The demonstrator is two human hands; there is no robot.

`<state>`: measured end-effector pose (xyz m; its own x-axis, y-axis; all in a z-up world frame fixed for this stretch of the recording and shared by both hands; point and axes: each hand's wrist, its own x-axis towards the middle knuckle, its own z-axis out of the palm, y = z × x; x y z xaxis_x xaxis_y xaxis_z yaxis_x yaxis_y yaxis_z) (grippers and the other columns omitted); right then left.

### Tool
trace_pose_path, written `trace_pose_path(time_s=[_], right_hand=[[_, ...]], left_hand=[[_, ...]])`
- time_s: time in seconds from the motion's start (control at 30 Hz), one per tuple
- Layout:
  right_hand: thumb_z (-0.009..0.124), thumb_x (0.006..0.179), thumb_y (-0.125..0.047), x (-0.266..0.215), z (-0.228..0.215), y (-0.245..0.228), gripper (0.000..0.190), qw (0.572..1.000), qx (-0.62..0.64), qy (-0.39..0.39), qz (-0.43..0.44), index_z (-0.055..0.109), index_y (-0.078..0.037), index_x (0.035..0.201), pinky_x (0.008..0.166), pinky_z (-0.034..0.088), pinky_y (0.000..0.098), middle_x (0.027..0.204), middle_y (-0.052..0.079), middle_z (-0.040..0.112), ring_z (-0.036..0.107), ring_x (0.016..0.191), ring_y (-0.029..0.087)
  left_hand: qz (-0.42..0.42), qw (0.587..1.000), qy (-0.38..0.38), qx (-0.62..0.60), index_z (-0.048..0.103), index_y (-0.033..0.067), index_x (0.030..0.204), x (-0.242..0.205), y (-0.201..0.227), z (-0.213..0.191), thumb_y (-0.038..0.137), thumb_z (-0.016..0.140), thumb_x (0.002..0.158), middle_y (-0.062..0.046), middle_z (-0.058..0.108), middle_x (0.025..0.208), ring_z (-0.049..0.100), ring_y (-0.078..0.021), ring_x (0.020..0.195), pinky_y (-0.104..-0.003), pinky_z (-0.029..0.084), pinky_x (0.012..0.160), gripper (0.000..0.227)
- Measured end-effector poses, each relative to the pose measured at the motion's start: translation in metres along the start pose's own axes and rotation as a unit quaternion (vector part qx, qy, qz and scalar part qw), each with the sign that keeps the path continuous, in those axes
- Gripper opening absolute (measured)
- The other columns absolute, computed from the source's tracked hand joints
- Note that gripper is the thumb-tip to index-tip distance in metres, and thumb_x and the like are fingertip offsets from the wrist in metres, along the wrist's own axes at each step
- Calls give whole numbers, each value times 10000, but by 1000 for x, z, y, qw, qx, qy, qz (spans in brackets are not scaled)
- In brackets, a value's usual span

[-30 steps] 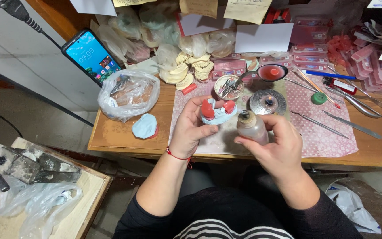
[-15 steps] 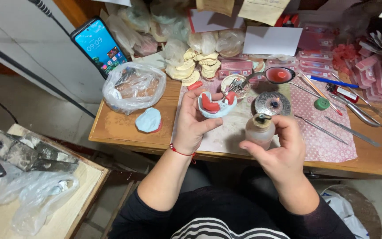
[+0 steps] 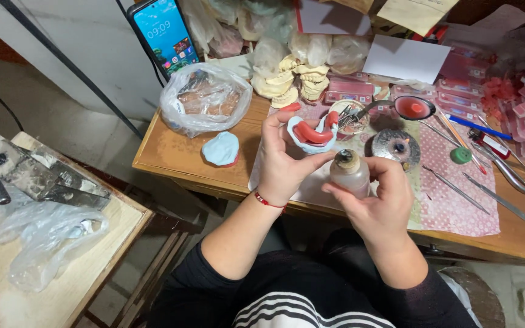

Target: The person is working on a dental prosthetic, specifically a pink gum base. They use a metal tool to cut and shape small pieces of pink material, then attach them to the base. They also use a spray bottle to apply liquid to the prosthetic during the process.

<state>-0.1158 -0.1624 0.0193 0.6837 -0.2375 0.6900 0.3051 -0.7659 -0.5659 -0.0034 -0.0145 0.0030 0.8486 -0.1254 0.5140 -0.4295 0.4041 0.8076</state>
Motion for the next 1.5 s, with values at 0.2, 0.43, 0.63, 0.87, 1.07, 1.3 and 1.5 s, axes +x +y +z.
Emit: trace_pose_path(time_s=[0.2, 0.43, 0.63, 0.87, 1.07, 1.3, 1.5], right_hand=[[1042, 644, -233, 1, 4, -6, 594, 1000, 6, 4, -12, 691, -2, 1064, 760, 519, 373, 833, 89, 644, 620, 753, 249], [1038, 657, -195, 3, 4, -3, 559, 1000, -2, 4, -15, 684, -4, 1045, 735, 513, 403, 814, 114, 632, 612, 736, 287], [1030, 674, -171, -1, 2, 3, 570, 999, 29, 12, 16, 670, -5, 1084, 780, 504, 351, 851, 91, 639, 601, 770, 222], [1048, 612, -194, 3, 8, -7, 613, 1000, 28, -10, -8, 680, -9, 1066, 761, 515, 389, 829, 98, 651, 618, 749, 258], [1037, 649, -203, 0, 8, -2, 582, 1000, 4, 1, -13, 673, -5, 1057, 749, 510, 411, 828, 119, 635, 611, 750, 296], [1040, 636, -213, 2, 9, -2, 591, 1000, 11, -7, -20, 679, -21, 1062, 760, 525, 406, 839, 98, 650, 632, 763, 290], [1035, 652, -225, 2, 9, -5, 552, 1000, 3, -13, -15, 688, -35, 1037, 732, 521, 402, 811, 88, 644, 638, 745, 278]], left_hand=[[-7, 999, 16, 45, 387, 70, 1291, -2, -4, 4, 117, 961, 685, -177, 741, 1116, 727, -227, 1032, -328, 548, 869, 835], [-3, 995, 34, 95, 417, 84, 1238, -4, -5, 5, 157, 959, 693, -134, 746, 1112, 717, -197, 992, -296, 516, 832, 772], [12, 993, 44, 106, 419, 71, 1201, -2, -4, 8, 202, 996, 644, -137, 746, 1100, 734, -231, 1004, -319, 531, 872, 812], [34, 991, 59, 113, 426, 68, 1200, -8, -7, 11, 134, 919, 733, -117, 729, 1143, 716, -248, 1071, -340, 525, 919, 682], [57, 987, 65, 135, 409, 57, 1191, -8, -6, 11, 132, 936, 713, -142, 716, 1147, 713, -278, 1083, -358, 526, 944, 715], [55, 985, 61, 148, 405, 64, 1200, -10, -7, 16, 140, 898, 742, -118, 714, 1166, 710, -269, 1082, -346, 513, 918, 677], [56, 982, 70, 166, 418, 79, 1204, -12, -12, 13, 180, 919, 720, -105, 716, 1157, 711, -267, 1067, -344, 512, 893, 704]])
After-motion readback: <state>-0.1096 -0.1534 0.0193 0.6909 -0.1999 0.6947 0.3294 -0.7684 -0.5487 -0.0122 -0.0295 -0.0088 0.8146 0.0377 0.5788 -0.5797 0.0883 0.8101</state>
